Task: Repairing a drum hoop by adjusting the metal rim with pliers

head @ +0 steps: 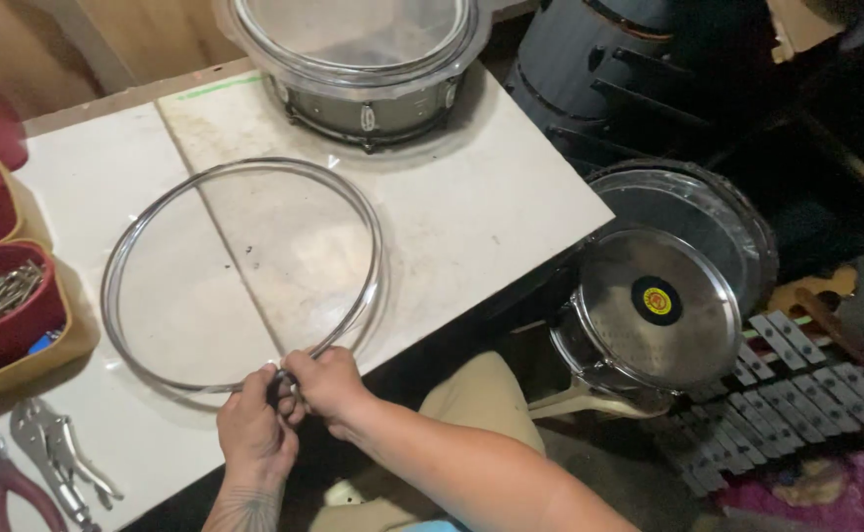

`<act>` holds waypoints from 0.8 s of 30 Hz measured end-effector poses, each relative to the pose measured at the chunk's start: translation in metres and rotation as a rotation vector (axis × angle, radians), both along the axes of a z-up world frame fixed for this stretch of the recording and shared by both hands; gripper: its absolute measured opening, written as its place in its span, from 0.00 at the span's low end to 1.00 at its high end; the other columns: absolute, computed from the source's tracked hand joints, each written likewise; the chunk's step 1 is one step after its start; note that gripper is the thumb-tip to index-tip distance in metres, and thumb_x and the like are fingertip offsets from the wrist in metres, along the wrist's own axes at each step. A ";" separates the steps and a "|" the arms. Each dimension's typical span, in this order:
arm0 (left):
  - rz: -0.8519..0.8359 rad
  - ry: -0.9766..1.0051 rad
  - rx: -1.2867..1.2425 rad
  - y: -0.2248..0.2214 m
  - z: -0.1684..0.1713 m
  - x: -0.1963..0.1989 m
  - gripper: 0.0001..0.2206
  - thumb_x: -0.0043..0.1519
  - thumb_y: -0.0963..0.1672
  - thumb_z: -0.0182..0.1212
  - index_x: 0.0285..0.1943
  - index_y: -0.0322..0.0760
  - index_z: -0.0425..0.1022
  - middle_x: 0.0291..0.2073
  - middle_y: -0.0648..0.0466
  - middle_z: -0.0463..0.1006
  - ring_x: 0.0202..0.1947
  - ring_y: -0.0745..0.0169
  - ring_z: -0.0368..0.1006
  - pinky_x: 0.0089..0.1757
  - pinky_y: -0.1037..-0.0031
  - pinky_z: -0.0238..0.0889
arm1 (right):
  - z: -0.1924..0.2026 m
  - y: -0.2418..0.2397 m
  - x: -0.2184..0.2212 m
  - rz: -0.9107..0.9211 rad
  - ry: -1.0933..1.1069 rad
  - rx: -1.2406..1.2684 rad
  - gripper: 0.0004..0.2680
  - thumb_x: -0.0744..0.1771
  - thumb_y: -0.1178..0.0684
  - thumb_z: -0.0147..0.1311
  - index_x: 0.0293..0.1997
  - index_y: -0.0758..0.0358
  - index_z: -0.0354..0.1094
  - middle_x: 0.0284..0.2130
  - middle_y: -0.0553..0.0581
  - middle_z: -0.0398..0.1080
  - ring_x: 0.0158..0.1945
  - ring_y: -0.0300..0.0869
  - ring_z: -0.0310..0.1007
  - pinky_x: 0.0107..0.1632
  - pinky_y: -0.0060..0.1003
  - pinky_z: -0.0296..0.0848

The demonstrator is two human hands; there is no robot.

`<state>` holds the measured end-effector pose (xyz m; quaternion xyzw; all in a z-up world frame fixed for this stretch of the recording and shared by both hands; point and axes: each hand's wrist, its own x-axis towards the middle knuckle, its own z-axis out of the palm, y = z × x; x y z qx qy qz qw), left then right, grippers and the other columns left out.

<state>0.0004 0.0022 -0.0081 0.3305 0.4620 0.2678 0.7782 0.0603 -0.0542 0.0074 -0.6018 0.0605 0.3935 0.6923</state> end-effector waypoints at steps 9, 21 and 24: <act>-0.009 -0.048 0.041 -0.001 -0.018 -0.005 0.12 0.63 0.41 0.59 0.26 0.36 0.66 0.14 0.52 0.61 0.11 0.70 0.54 0.14 0.76 0.46 | -0.013 -0.003 0.001 0.035 0.093 0.106 0.09 0.66 0.57 0.49 0.23 0.64 0.64 0.14 0.62 0.67 0.13 0.40 0.67 0.13 0.28 0.62; 0.007 0.007 0.022 -0.005 0.002 0.006 0.16 0.64 0.40 0.55 0.21 0.42 0.58 0.10 0.56 0.51 0.11 0.70 0.47 0.17 0.72 0.38 | 0.017 -0.017 0.011 0.110 0.072 0.018 0.11 0.66 0.52 0.53 0.21 0.62 0.64 0.14 0.57 0.66 0.11 0.36 0.61 0.11 0.27 0.51; 0.095 0.033 0.027 -0.008 0.006 0.010 0.18 0.63 0.39 0.56 0.20 0.43 0.55 0.10 0.54 0.52 0.11 0.70 0.49 0.16 0.73 0.40 | 0.023 -0.035 0.019 0.234 0.010 -0.041 0.13 0.68 0.46 0.56 0.26 0.64 0.68 0.15 0.55 0.65 0.11 0.35 0.58 0.13 0.28 0.52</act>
